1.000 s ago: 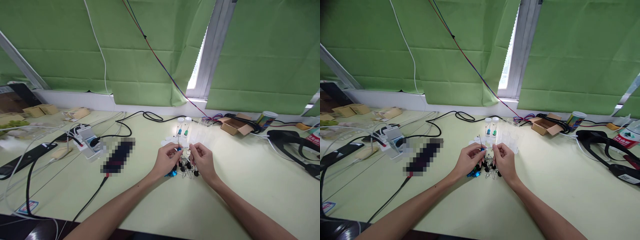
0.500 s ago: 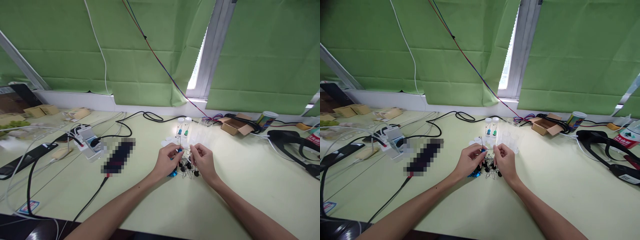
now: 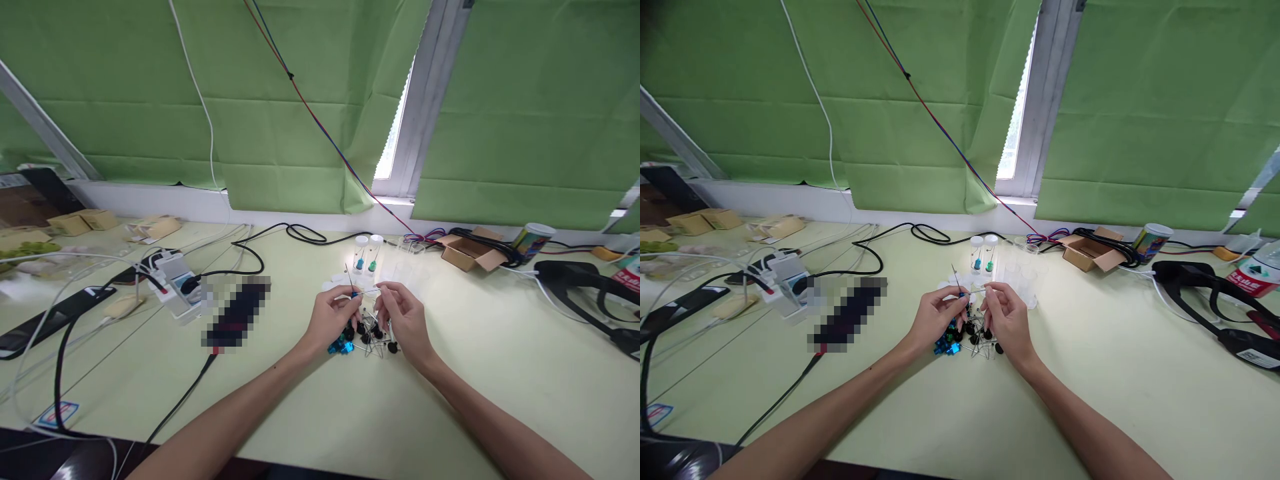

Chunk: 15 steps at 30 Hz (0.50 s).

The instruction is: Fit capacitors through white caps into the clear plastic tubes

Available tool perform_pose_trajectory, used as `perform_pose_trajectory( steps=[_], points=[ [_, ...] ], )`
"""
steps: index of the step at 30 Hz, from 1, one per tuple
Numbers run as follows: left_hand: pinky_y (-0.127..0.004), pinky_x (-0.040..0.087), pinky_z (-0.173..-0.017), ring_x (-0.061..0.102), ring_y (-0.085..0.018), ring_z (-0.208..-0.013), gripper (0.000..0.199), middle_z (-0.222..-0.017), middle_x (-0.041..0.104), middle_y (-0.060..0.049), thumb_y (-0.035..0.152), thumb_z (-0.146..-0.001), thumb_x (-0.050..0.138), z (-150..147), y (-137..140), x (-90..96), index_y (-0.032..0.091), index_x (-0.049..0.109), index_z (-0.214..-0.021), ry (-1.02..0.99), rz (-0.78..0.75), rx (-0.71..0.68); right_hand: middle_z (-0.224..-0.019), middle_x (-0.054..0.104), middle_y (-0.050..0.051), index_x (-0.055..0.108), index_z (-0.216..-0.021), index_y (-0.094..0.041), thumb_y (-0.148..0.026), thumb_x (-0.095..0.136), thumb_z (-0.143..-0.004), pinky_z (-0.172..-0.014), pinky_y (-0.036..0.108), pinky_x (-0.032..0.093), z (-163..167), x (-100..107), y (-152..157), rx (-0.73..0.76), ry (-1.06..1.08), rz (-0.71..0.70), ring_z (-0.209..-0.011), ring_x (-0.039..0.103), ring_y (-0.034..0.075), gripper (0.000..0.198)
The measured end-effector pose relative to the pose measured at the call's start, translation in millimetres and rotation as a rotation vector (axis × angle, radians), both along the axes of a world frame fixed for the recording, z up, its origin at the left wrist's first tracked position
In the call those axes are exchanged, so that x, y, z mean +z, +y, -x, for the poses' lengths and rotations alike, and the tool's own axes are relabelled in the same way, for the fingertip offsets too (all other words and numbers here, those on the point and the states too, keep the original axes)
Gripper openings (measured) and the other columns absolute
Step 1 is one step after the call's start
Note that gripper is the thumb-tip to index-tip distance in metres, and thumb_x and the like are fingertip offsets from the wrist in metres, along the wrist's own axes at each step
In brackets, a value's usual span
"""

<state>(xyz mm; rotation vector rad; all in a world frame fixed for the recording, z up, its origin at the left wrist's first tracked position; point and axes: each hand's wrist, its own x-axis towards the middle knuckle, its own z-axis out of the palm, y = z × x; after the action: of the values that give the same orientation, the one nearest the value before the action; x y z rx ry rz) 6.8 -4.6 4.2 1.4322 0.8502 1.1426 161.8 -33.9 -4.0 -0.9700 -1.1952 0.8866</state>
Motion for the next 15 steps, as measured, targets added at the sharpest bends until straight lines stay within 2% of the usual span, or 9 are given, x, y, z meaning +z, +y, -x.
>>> perform_pose_trajectory(
  steps=[4, 15],
  points=[
    [-0.024, 0.043, -0.052, 0.052, -0.010, -0.044, 0.026, -0.055, 0.061, 0.001, 0.038, -0.080, 0.070, 0.3, -0.2, 2.8, 0.014, 0.065, -0.088, -0.030, 0.052, 0.004, -0.071, 0.059, -0.002, 0.062, -0.104, -0.020, -0.044, 0.057, -0.093, -0.039, 0.022, 0.041, -0.3, -1.9, 1.6, 0.055, -0.015, -0.031, -0.042, 0.051, 0.008, 0.028],
    [-0.024, 0.044, -0.053, 0.052, -0.010, -0.044, 0.028, -0.055, 0.060, 0.001, 0.040, -0.080, 0.070, 1.4, 0.5, -0.8, 0.014, 0.065, -0.089, -0.013, 0.041, -0.024, -0.070, 0.056, -0.002, 0.063, -0.095, -0.018, -0.045, 0.058, -0.092, -0.039, 0.022, 0.040, -1.2, -4.6, 2.7, 0.049, -0.007, -0.027, -0.042, 0.050, 0.007, 0.028]
  ],
)
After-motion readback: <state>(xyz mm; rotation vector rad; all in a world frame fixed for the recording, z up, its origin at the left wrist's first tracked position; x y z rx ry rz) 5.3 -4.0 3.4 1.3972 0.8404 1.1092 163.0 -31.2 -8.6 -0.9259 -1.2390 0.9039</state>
